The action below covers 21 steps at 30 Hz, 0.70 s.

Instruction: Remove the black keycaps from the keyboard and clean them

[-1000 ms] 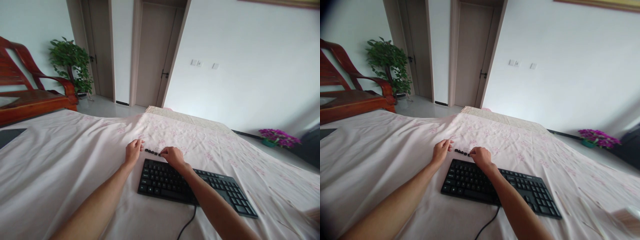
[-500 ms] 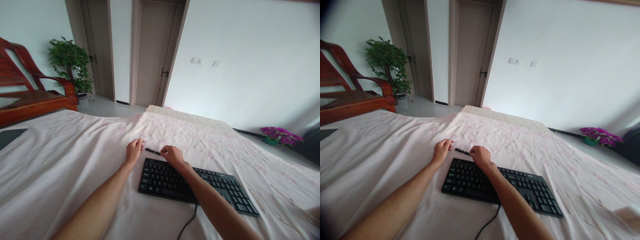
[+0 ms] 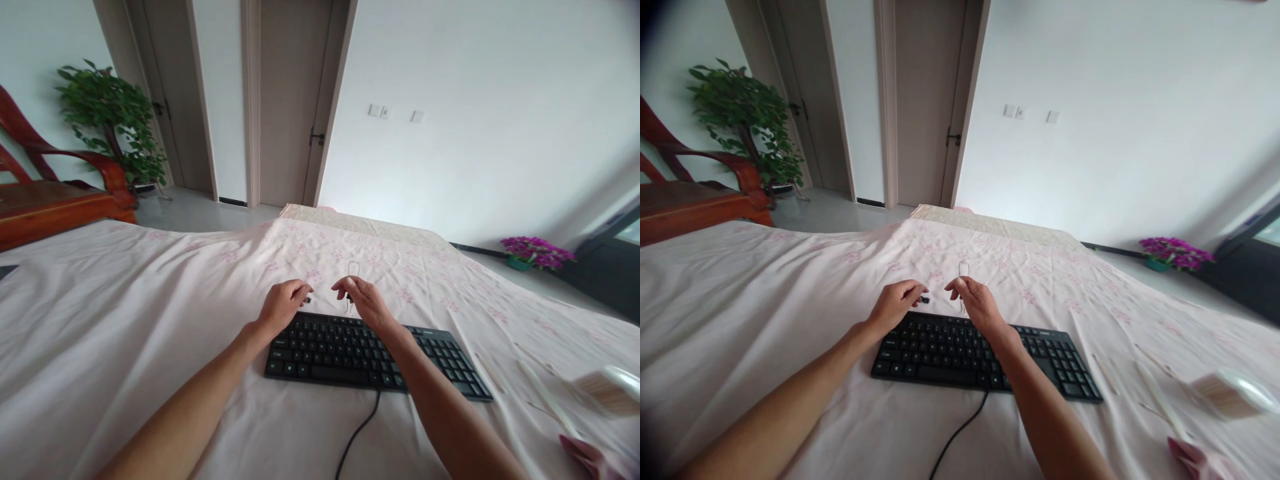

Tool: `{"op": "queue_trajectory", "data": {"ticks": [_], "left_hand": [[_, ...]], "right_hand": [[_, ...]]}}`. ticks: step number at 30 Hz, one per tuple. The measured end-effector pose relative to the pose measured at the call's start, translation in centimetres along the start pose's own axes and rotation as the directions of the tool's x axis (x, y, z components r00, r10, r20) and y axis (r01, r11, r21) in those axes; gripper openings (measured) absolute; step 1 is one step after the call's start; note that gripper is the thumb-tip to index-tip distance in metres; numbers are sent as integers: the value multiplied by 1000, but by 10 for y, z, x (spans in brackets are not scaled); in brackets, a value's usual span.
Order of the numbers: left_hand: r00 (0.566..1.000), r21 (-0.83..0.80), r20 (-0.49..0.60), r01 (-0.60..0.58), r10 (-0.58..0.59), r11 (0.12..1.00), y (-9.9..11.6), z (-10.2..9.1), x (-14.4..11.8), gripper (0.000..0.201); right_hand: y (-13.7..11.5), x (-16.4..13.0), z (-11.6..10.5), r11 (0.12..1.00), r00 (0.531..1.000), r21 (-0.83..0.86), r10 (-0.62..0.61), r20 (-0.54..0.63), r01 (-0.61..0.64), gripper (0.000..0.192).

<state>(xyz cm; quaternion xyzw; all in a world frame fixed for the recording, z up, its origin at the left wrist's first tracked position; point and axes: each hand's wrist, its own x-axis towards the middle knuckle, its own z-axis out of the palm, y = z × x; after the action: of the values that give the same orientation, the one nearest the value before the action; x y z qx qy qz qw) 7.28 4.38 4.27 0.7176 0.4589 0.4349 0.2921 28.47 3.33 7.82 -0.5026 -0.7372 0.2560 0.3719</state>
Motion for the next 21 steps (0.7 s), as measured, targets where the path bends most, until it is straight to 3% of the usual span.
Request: {"op": "queue_trajectory", "data": {"ticks": [3, 6, 21], "left_hand": [[994, 56, 104, -51, 45, 997, 10, 8, -3, 28], [986, 108, 158, -76, 58, 991, 10, 14, -4, 23], [930, 290, 366, -102, -12, 951, 13, 25, 18, 18]], "right_hand": [[7, -7, 5, 979, 999, 200, 30, 40, -37, 45], [9, -12, 10, 958, 998, 284, 22, 51, -36, 46], [12, -21, 15, 978, 995, 206, -31, 89, 12, 42]]}}
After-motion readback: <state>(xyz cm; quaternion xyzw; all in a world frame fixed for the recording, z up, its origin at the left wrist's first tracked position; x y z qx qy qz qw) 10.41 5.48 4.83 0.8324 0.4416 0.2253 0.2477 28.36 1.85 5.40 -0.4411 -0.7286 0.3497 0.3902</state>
